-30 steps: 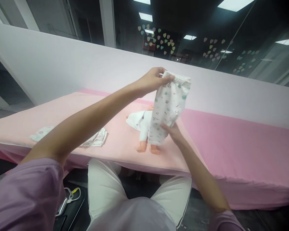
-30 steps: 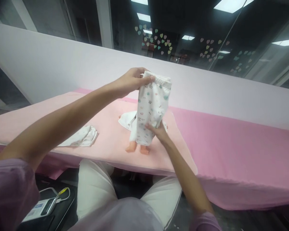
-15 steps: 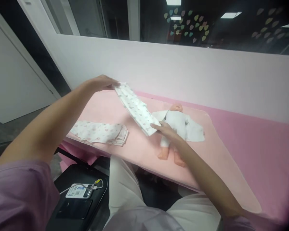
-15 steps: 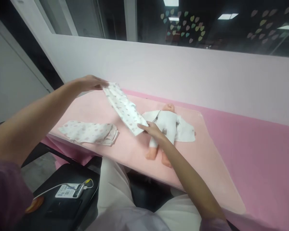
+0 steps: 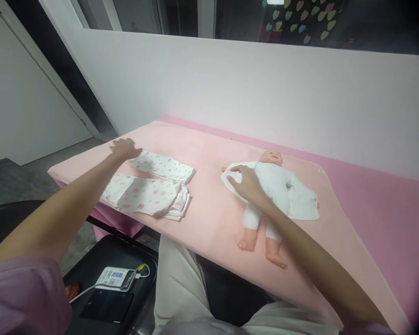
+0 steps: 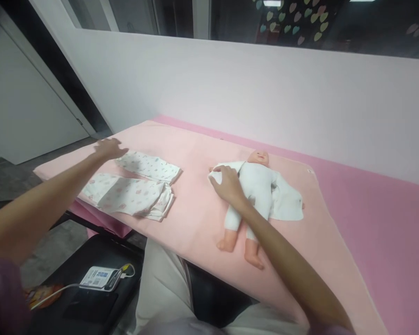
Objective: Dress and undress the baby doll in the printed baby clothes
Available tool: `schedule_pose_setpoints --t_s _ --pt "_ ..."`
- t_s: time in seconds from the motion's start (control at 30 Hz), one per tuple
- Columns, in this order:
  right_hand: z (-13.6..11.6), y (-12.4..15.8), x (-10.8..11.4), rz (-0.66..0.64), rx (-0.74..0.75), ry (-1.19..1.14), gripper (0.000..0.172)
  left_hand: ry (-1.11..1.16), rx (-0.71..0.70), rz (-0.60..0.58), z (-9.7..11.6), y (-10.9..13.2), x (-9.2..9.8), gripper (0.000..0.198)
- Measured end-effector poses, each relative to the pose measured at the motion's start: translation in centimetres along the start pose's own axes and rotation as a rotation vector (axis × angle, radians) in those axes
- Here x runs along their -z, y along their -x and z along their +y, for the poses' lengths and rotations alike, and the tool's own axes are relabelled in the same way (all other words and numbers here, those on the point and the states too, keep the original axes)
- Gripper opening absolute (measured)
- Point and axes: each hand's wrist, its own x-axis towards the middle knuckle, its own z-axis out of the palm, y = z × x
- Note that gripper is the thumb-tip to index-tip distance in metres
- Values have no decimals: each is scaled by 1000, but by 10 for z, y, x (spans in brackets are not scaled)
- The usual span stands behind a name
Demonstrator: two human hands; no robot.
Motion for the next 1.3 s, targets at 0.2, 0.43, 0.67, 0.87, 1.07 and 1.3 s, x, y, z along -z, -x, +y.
schedule_pose_setpoints --t_s 0.2,0.43,0.67,0.87,1.07,1.3 --pt "73 8 69 37 -96 333 47 -25 -335 -44 164 26 -101 38" --pt "121 -4 79 -123 -113 344 56 143 -727 -129 330 101 -215 52" --pt "114 -43 74 -313 -145 418 56 193 -555 -13 337 103 -263 54" --pt "101 -83 50 -441 -190 513 42 158 -578 -26 328 95 -271 52" --pt "101 -90 29 -356 -256 603 55 160 -599 9 326 91 -275 49" --pt "130 -67 36 -46 -218 445 44 204 -512 54 323 91 -277 49"
